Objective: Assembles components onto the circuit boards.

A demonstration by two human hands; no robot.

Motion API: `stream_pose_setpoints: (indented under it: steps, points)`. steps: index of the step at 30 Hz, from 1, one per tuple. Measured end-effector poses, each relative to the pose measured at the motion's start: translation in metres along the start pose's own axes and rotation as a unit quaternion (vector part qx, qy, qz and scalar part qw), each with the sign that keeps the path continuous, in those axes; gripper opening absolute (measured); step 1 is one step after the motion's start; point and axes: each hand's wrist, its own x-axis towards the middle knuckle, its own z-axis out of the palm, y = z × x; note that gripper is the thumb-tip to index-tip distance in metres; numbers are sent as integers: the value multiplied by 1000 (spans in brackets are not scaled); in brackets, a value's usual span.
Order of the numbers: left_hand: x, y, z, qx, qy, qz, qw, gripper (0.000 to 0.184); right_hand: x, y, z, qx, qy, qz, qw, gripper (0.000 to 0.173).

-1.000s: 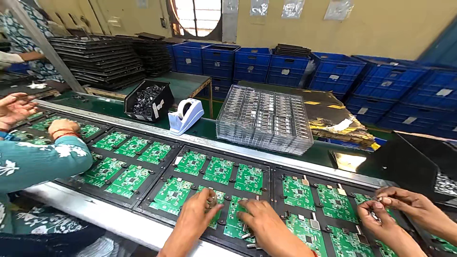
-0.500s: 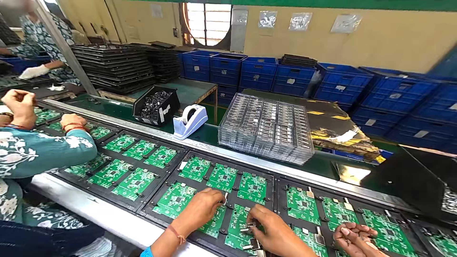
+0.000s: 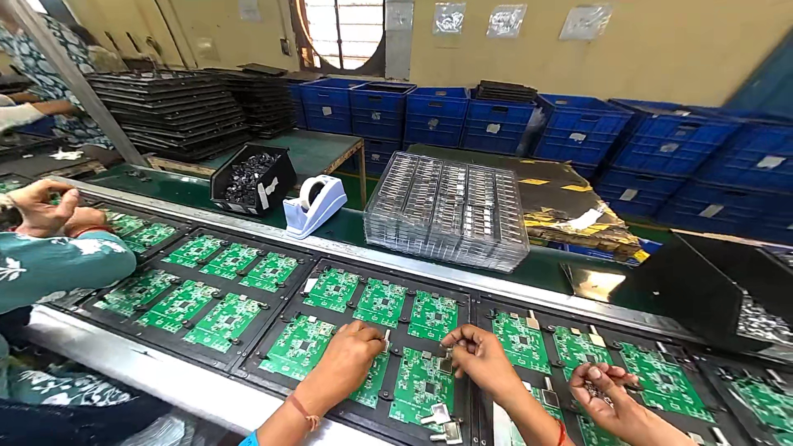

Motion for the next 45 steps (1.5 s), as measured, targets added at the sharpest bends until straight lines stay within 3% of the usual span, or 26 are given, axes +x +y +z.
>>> stream_pose_setpoints:
  steps: [4, 8, 11, 15, 19, 22, 27, 34, 39, 45]
  points:
    - [8, 26, -13, 15, -99, -74, 992, 27, 2, -6, -7, 105, 7, 29, 994, 13]
    - [-4, 71, 10, -3, -1, -36, 999, 19, 6, -1, -19, 166, 22, 26, 986, 21]
    - [-12, 101, 35, -61, 24, 43, 997, 25, 9, 2, -26, 131, 51, 22, 990, 25]
    - [-9, 117, 50, -62, 50, 88, 993, 36, 18, 10, -32, -34, 87, -26, 995, 31]
    - [-4, 117, 42, -100, 19, 65, 993, 16, 34, 11, -40, -237, 125, -100, 958, 26]
    - [-3, 116, 40, -123, -14, 58, 991, 12, 58, 19, -45, -349, 99, -161, 918, 24]
    - [-4, 121, 47, -127, -19, 73, 989, 15, 88, 30, -41, -477, 28, -135, 868, 24]
    - [4, 130, 51, -116, 13, 73, 990, 29, 85, 21, -49, -514, -22, -70, 854, 27]
    - [2, 118, 34, -173, 47, 5, 984, 27, 76, 42, -50, -459, 59, -154, 873, 17]
    - [-18, 72, 27, -129, 119, -67, 982, 19, 78, 52, -59, -446, 68, -188, 872, 16]
